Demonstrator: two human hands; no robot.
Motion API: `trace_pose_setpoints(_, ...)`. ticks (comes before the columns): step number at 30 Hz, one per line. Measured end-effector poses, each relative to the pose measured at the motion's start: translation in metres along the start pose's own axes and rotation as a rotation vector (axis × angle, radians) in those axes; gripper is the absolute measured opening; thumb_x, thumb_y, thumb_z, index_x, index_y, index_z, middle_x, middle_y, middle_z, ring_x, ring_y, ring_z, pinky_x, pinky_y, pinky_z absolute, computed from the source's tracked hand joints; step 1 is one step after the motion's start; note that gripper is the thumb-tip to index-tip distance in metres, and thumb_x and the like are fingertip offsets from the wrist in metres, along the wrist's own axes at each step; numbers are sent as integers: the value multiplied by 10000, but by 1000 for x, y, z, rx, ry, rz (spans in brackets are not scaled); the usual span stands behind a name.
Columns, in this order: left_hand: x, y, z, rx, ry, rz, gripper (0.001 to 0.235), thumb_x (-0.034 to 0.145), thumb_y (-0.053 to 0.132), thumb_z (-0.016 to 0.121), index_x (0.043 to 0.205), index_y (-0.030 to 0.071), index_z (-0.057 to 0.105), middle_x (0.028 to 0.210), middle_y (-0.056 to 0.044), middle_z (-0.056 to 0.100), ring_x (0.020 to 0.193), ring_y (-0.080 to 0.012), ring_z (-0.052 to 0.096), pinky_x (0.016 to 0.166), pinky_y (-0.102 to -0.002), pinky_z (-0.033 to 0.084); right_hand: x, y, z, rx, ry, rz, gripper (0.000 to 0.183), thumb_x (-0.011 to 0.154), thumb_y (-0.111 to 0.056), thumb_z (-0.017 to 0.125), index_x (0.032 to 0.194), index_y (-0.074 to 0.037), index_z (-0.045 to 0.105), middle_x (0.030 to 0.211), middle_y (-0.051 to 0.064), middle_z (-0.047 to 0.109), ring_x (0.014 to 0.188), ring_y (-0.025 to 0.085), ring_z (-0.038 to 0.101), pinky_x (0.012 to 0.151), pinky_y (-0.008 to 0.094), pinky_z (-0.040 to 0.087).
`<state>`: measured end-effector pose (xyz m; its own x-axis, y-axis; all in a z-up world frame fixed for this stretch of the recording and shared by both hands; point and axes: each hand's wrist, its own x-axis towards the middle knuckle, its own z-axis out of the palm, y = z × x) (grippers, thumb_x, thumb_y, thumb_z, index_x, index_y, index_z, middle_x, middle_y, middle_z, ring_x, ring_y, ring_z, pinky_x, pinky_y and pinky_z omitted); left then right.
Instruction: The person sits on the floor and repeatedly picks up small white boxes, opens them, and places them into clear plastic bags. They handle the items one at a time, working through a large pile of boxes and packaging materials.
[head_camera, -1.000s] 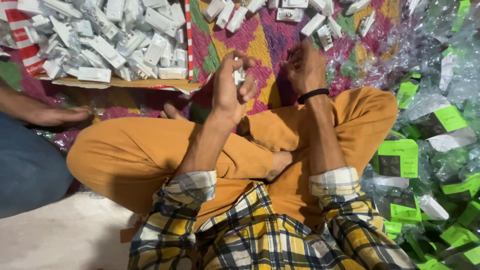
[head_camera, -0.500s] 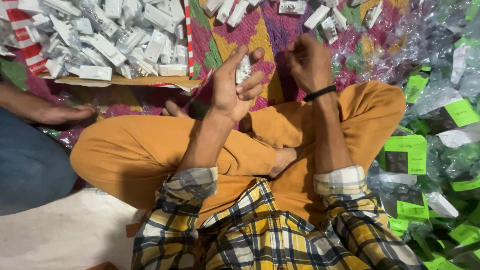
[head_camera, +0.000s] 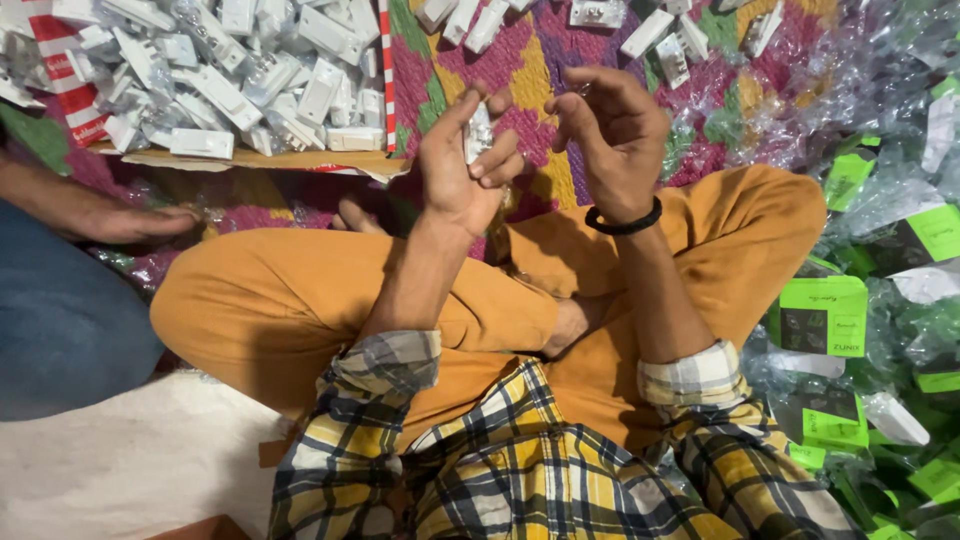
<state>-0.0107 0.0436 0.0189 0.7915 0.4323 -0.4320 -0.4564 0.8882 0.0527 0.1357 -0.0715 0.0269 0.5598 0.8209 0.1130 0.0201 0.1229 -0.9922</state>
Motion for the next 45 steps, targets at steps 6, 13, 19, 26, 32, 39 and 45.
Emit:
trace_pose_setpoints(6,3,-2,-6,27,-115,-29,179,1143,261,477,1046,113,505,1013,-34,563,505,-55,341,398,-220,297,-1,-5,6,-5,78,-54,261,1116,16,668,1369,-22,614,982,105,722,714,114,680,609,258,578)
trace_pose_setpoints(13,7,-6,-3,144,186,1,283,1064,281,493,878,72,539,843,-102,601,706,-196,598,632,-349,494,-4,-9,11,-19,65,-94,226,1117,22,667,1338,-13,634,1002,131,740,737,146,713,633,283,606)
trace_pose_setpoints(19,6,-11,-8,136,202,18,255,994,286,589,820,99,600,775,-43,625,699,-180,588,682,-384,496,-10,-2,26,-33,81,-64,207,1087,41,665,1291,10,655,985,129,753,805,153,736,657,273,630)
trace_pose_setpoints(26,12,-14,-19,115,253,-7,164,913,210,666,808,95,613,711,-20,615,605,-168,541,626,-345,451,-18,10,38,-56,173,-36,192,1059,79,674,1248,44,673,1006,142,763,838,156,745,740,294,626)
trace_pose_setpoints(32,11,-14,-22,156,300,21,158,877,218,669,787,101,612,664,2,573,538,-138,487,574,-334,412,-20,9,47,-75,207,-18,205,1055,104,645,1250,49,673,1022,131,762,851,152,745,740,288,631)
trace_pose_setpoints(39,9,-14,-27,164,340,36,185,857,260,637,765,109,582,634,-10,573,485,-123,431,531,-316,365,-24,-2,64,-75,175,-24,191,1076,128,594,1234,68,682,1058,121,722,870,156,733,702,274,633)
trace_pose_setpoints(45,7,-19,-37,201,387,117,189,877,274,613,772,125,562,635,-7,572,454,-130,422,459,-313,323,-24,0,72,13,210,87,168,1044,76,606,1191,40,678,967,100,767,703,108,713,583,270,601)
